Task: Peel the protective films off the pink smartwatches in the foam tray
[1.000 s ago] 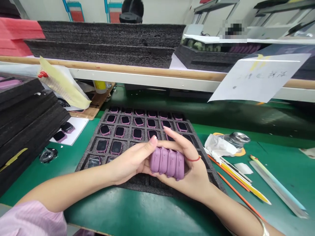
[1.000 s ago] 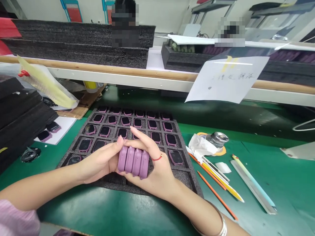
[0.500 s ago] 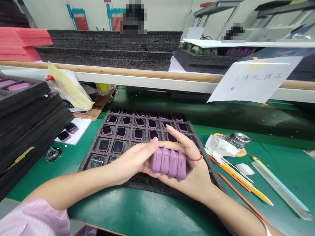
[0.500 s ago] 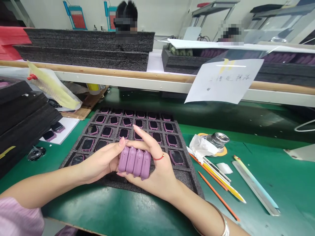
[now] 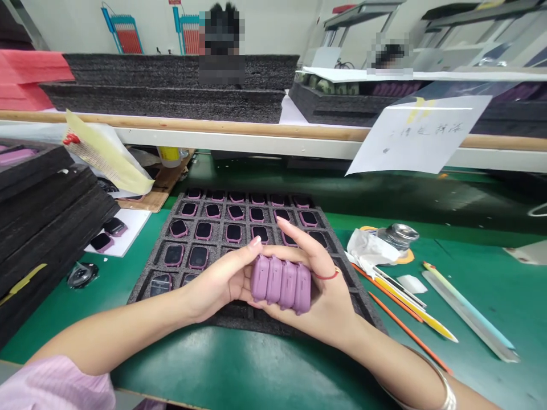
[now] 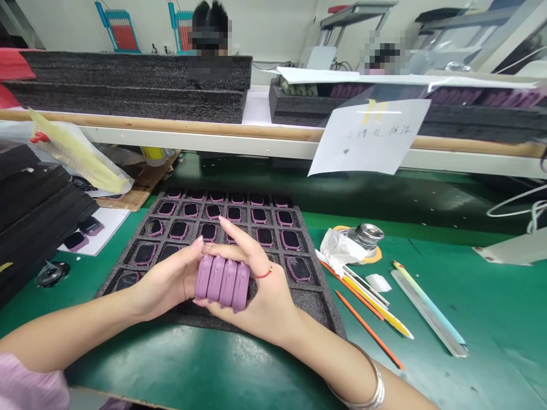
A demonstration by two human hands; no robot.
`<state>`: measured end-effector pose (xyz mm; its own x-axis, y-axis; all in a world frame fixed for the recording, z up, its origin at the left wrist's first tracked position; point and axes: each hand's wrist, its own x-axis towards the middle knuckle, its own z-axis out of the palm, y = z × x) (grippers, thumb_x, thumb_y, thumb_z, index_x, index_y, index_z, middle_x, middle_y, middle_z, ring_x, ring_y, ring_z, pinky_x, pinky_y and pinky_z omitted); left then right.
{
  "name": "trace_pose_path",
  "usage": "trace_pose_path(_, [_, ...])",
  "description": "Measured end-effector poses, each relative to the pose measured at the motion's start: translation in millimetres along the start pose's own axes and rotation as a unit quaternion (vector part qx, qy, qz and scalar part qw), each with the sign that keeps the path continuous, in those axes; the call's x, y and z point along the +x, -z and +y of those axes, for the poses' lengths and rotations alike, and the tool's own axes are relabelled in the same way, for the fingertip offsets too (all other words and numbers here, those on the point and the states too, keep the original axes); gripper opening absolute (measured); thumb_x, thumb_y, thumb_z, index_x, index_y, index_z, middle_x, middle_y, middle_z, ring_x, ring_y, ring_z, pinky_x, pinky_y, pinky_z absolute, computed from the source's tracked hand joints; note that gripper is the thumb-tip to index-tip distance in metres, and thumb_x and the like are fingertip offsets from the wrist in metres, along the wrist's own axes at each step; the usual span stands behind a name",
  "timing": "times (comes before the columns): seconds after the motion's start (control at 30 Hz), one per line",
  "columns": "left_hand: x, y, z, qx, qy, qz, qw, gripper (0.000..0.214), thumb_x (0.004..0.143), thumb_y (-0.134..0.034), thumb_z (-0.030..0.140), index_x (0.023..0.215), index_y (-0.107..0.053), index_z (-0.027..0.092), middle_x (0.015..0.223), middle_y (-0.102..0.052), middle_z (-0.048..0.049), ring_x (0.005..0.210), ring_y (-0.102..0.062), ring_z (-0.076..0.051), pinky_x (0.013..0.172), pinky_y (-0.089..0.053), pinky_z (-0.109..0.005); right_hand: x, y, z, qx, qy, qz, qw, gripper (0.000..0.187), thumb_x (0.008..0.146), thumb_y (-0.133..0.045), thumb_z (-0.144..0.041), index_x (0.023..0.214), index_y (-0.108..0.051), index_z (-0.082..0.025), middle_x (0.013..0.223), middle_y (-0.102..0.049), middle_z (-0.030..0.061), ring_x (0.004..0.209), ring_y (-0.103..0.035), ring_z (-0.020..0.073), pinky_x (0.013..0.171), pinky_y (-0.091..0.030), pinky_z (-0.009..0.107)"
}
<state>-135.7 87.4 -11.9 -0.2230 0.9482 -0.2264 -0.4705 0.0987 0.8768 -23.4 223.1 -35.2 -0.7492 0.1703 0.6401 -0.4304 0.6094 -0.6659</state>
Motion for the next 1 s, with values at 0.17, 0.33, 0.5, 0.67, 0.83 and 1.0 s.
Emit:
trace_pose_path(0.17, [0.6, 1.1, 2.4, 0.074, -0.044, -0.076, 0.993, 0.031, 0.078, -0.080, 0.042, 0.091, -0.071, 0.016, 0.085, -0.068, -0.0026, 0.083, -0.063, -0.016, 0.082, -0.050, -0.029, -2.5, -2.4, 0.9, 0.017, 0.015, 0.003, 1.000, 0.098, 0.074, -0.083, -0.016, 0.155, -0.032, -0.033, 0.140, -0.063, 0.0072, 0.114, -0.071, 0.0250, 0.102, -0.059, 0.041])
trace_pose_path(0.33, [1.8, 0.0, 0.3, 0.129, -0.028, -0.045, 0.990, 0.032, 0.070, -0.086, 0.028, 0.096, -0.071, 0.017, 0.092, -0.069, -0.0012, 0.089, -0.064, -0.017, 0.086, -0.052, -0.032, -5.5, -6.4, 5.2, 0.035, 0.027, -0.015, 0.999, 0.091, 0.078, -0.081, -0.017, 0.155, -0.035, -0.029, 0.135, -0.067, 0.0072, 0.118, -0.069, 0.0265, 0.104, -0.058, 0.043])
trace_pose_path(0.5, [4.0, 0.3, -5.4, 0.136, -0.049, -0.007, 0.989, 0.033, 0.070, -0.086, 0.036, 0.090, -0.071, 0.016, 0.087, -0.070, -0.0014, 0.086, -0.066, -0.018, 0.083, -0.053, -0.032, -3.3, -6.3, 4.1, -0.015, 0.051, -0.054, 0.997, 0.093, 0.085, -0.075, -0.017, 0.160, -0.021, -0.029, 0.129, -0.070, 0.0079, 0.126, -0.064, 0.0263, 0.109, -0.053, 0.048])
trace_pose_path(0.67, [-4.3, -2.7, 1.4, 0.246, -0.136, 0.058, 0.958, 0.048, 0.064, -0.091, 0.029, 0.107, -0.073, 0.017, 0.106, -0.076, -0.0047, 0.099, -0.070, -0.021, 0.094, -0.054, -0.034, 1.1, 11.4, -4.6, 0.035, 0.039, -0.067, 0.996, 0.100, 0.081, -0.074, -0.059, 0.160, -0.021, -0.029, 0.159, -0.041, 0.0108, 0.146, -0.041, 0.0321, 0.124, -0.031, 0.054])
trace_pose_path(0.83, [-11.2, -4.3, 0.9, 0.342, -0.267, 0.073, 0.898, 0.045, 0.069, -0.089, 0.027, 0.110, -0.072, 0.020, 0.112, -0.077, -0.0027, 0.104, -0.072, -0.019, 0.098, -0.053, -0.030, 6.9, 22.3, -1.8, 0.201, -0.147, 0.023, 0.968, 0.062, 0.096, -0.046, -0.066, 0.148, -0.043, -0.034, 0.143, -0.058, 0.0072, 0.132, -0.058, 0.0284, 0.113, -0.046, 0.049])
trace_pose_path(1.0, [-5.5, -0.8, -7.5, 0.405, -0.359, 0.065, 0.839, 0.040, 0.075, -0.085, 0.026, 0.111, -0.071, 0.022, 0.114, -0.077, -0.0043, 0.109, -0.070, -0.022, 0.101, -0.051, -0.036, 9.5, 15.3, 0.7, 0.309, -0.300, -0.120, 0.894, 0.088, 0.083, -0.054, -0.079, 0.151, -0.037, -0.026, 0.125, -0.071, 0.0113, 0.115, -0.069, 0.0312, 0.102, -0.054, 0.052])
